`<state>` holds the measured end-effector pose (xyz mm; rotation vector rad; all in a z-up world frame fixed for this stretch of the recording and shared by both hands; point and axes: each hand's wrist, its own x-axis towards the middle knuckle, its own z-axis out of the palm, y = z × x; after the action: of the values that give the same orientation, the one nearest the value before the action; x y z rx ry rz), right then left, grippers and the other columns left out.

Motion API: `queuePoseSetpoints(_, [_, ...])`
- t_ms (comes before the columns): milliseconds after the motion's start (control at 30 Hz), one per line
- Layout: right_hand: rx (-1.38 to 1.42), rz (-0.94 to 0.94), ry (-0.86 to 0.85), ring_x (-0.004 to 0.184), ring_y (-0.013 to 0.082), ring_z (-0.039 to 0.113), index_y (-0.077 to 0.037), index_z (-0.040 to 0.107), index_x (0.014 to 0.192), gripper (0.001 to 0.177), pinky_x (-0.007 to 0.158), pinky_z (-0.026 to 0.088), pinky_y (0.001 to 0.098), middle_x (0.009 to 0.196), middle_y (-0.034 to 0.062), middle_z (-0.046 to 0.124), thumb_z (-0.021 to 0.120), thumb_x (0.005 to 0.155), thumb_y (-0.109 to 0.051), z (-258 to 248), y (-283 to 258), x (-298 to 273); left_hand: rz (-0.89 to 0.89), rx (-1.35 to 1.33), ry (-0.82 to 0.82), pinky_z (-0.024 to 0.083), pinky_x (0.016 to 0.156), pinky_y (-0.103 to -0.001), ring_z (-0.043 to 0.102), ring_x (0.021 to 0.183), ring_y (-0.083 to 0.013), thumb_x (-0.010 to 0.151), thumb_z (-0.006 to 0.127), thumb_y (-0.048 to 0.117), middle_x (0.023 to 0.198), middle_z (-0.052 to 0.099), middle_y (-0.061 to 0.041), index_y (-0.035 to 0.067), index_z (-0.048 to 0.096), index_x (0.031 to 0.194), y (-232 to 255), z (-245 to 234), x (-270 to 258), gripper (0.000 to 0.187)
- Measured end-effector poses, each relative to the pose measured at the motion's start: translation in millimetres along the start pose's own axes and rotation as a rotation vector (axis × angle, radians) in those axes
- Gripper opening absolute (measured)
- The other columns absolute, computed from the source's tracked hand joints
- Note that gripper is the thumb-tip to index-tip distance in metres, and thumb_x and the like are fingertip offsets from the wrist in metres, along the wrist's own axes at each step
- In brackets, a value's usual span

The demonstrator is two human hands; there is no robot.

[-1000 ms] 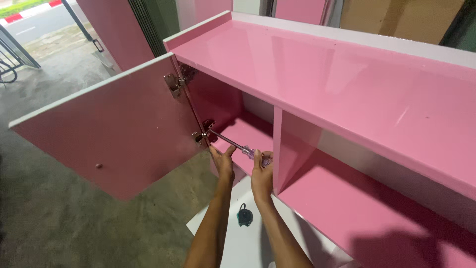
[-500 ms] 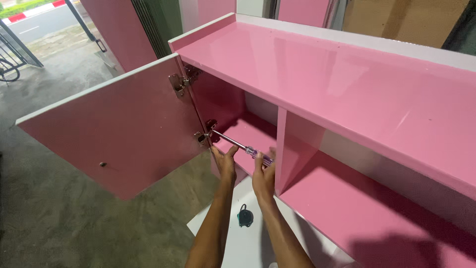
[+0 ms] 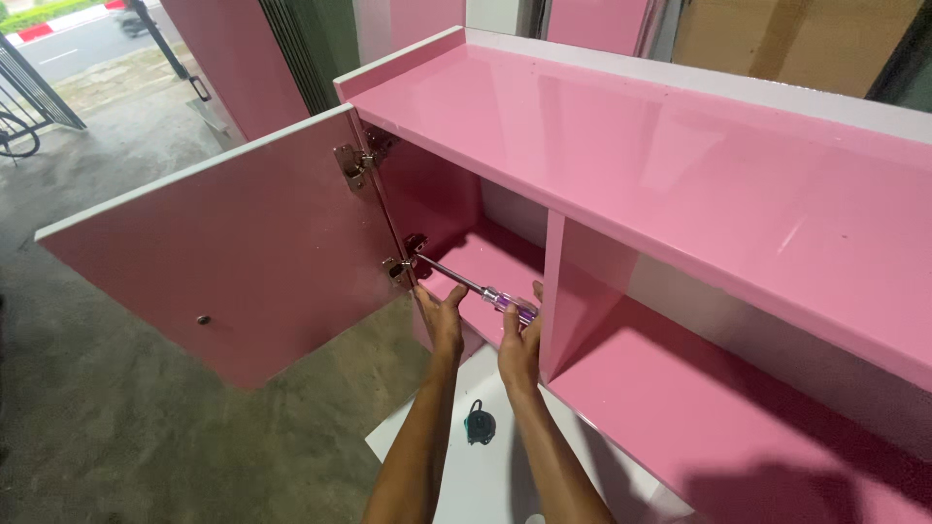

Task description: The person repairs a pink cabinet by tightening a screw on a door hinge using a screwdriver and applying liquid from a small bottle to the hinge mechanism.

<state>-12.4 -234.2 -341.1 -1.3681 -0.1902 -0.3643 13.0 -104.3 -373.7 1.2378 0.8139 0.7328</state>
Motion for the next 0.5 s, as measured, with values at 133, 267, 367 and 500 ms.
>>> queuePoseSetpoints(133, [0.065, -0.015, 0.034, 0.088, 0.0234, 0.063, 0.003, 0.055, 0.131, 0.035, 0.083, 0.053, 0.0336, 0.099, 0.0159, 0.057, 0.063, 0.097, -0.002, 11, 42, 4, 0.011, -0.013, -0.010, 0.014, 0.128, -0.053, 0.012, 0.158, -0.0426, 0.069, 0.090, 0.030, 0.171, 0.014, -0.028, 0.006, 0.016, 0.167, -6, 0, 4, 0.124])
queuePoseSetpoints(267, [-0.084, -0.053, 0.124, 0.074, 0.0221, 0.066, -0.002, 0.066, 0.095, 0.021, 0.071, 0.054, 0.0307, 0.080, 0.0152, 0.066, 0.072, 0.100, -0.021, 23, 41, 4, 0.010, 0.023, -0.007, 0.015, 0.128, -0.053, 0.013, 0.158, -0.0422, 0.071, 0.085, 0.027, 0.170, 0.016, -0.027, 0.005, 0.017, 0.166, 7, -1, -6, 0.119])
queuePoseSetpoints(367, [-0.142, -0.063, 0.086, 0.105, 0.0285, 0.059, -0.002, 0.053, 0.120, 0.042, 0.095, 0.046, 0.0380, 0.112, 0.0196, 0.058, 0.070, 0.099, -0.035, 16, 25, 1, 0.026, 0.019, -0.009, 0.015, 0.128, -0.053, 0.014, 0.158, -0.0432, 0.070, 0.086, 0.027, 0.170, 0.016, -0.029, 0.003, 0.018, 0.166, 6, 0, -3, 0.119])
queuePoseSetpoints(500, [0.024, -0.025, -0.003, 0.096, 0.0258, 0.062, 0.001, 0.048, 0.137, 0.050, 0.087, 0.054, 0.0341, 0.106, 0.0165, 0.056, 0.070, 0.093, -0.009, 11, 43, 2, 0.061, -0.015, -0.012, 0.013, 0.128, -0.055, 0.012, 0.158, -0.0453, 0.070, 0.088, 0.027, 0.169, 0.015, -0.030, 0.001, 0.017, 0.165, -8, -1, 10, 0.121])
